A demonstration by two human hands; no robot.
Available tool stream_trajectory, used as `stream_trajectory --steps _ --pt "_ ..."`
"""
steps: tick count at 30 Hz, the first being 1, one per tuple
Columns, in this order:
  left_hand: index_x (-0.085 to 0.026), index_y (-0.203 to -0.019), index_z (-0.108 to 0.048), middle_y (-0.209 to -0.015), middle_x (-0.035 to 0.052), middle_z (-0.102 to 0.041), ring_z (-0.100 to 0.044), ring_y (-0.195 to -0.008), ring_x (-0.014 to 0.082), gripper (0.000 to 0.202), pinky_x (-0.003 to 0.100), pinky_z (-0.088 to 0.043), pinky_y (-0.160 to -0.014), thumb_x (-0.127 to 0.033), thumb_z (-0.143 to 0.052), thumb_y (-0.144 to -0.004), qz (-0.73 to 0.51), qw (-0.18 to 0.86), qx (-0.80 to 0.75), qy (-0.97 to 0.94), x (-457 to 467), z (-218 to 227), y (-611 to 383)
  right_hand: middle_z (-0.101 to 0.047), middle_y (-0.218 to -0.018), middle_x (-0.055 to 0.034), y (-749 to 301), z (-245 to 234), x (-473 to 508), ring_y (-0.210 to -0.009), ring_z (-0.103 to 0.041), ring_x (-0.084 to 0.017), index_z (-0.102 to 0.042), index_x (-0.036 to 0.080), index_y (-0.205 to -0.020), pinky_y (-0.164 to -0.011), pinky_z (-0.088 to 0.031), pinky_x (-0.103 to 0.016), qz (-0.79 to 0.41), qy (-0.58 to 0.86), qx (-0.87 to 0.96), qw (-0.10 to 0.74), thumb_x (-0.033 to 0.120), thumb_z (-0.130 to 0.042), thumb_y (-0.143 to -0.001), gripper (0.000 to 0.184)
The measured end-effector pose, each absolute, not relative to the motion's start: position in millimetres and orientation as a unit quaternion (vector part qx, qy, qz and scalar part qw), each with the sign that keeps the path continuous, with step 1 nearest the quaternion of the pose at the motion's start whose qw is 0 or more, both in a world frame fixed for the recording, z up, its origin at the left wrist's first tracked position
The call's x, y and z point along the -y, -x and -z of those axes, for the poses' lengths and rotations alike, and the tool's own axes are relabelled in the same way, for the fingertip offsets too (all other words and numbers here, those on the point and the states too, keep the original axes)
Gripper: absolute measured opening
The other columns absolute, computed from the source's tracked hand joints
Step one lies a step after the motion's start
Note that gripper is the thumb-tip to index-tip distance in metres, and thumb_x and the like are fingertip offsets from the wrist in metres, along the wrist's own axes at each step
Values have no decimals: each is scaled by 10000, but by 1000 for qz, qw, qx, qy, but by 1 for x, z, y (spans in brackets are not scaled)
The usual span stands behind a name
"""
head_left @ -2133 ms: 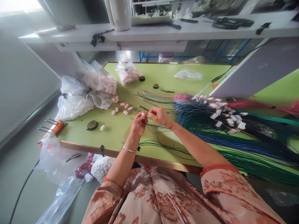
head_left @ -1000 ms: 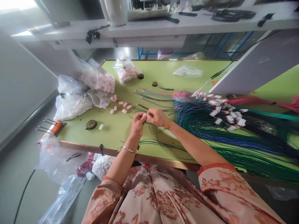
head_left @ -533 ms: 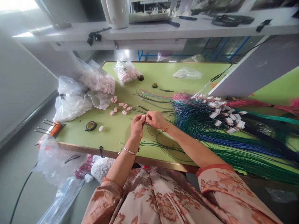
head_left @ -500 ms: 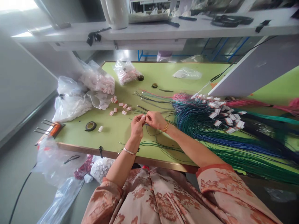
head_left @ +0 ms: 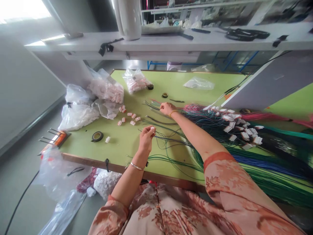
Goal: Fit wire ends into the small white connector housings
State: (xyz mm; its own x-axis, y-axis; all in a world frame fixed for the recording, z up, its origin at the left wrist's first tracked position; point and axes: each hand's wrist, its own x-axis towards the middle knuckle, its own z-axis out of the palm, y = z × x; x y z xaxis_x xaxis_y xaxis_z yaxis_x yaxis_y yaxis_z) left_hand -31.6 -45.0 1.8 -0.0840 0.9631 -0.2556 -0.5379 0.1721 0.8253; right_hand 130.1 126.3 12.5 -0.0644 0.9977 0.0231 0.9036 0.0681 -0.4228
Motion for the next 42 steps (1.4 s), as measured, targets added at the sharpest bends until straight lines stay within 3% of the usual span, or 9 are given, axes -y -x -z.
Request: stream_trajectory --steps 6,11,17,23,32,42 --pt "-146 -841 -649 -786 21 -655 -529 -671 78 231 243 -393 -683 -240 -768 -666 -592 634 -433 -244 46 -2 31 -716 -1019 -128 -129 5 -141 -882 -655 -226 -689 170 -930 -765 -463 -292 -114 664 735 77 196 -565 -815 171" --pt "-148 -840 -649 -794 24 -658 -532 -672 80 230 248 -395 -689 -238 -770 -666 -589 638 -433 -242 46 -3 31 -694 -1027 -202 -133 4 -144 -883 -660 -279 -597 118 -1141 -769 -471 -346 -79 640 762 54 159 -519 -836 318" --pt "-145 -850 -648 -805 27 -660 -537 -680 80 227 247 -391 -696 -224 -762 -671 -589 643 -429 -237 46 -2 31 -703 -1015 -125 -136 -1 -145 -905 -628 -232 -655 176 -1026 -792 -448 -309 -93 655 739 129 191 -441 -896 251" --pt "-148 -849 -637 -794 22 -653 -527 -669 79 231 247 -383 -683 -230 -764 -674 -592 644 -425 -235 46 -2 31 -670 -1109 -131 -136 -4 -152 -902 -612 -219 -672 172 -970 -795 -451 -298 -100 676 717 135 182 -524 -830 204" --pt "-152 -855 -647 -798 18 -651 -529 -680 80 243 250 -389 -694 -242 -772 -667 -585 646 -429 -239 47 -2 30 -720 -941 -100 -126 -22 -165 -828 -618 -185 -685 139 -904 -736 -451 -264 -157 659 704 213 186 -536 -838 170" --pt "-154 -854 -641 -809 17 -649 -520 -669 73 246 241 -387 -678 -236 -778 -667 -590 648 -418 -238 45 3 30 -689 -799 -54 -66 -66 -142 -695 -557 -130 -659 129 -808 -679 -427 -239 -228 505 758 345 185 -531 -781 142"
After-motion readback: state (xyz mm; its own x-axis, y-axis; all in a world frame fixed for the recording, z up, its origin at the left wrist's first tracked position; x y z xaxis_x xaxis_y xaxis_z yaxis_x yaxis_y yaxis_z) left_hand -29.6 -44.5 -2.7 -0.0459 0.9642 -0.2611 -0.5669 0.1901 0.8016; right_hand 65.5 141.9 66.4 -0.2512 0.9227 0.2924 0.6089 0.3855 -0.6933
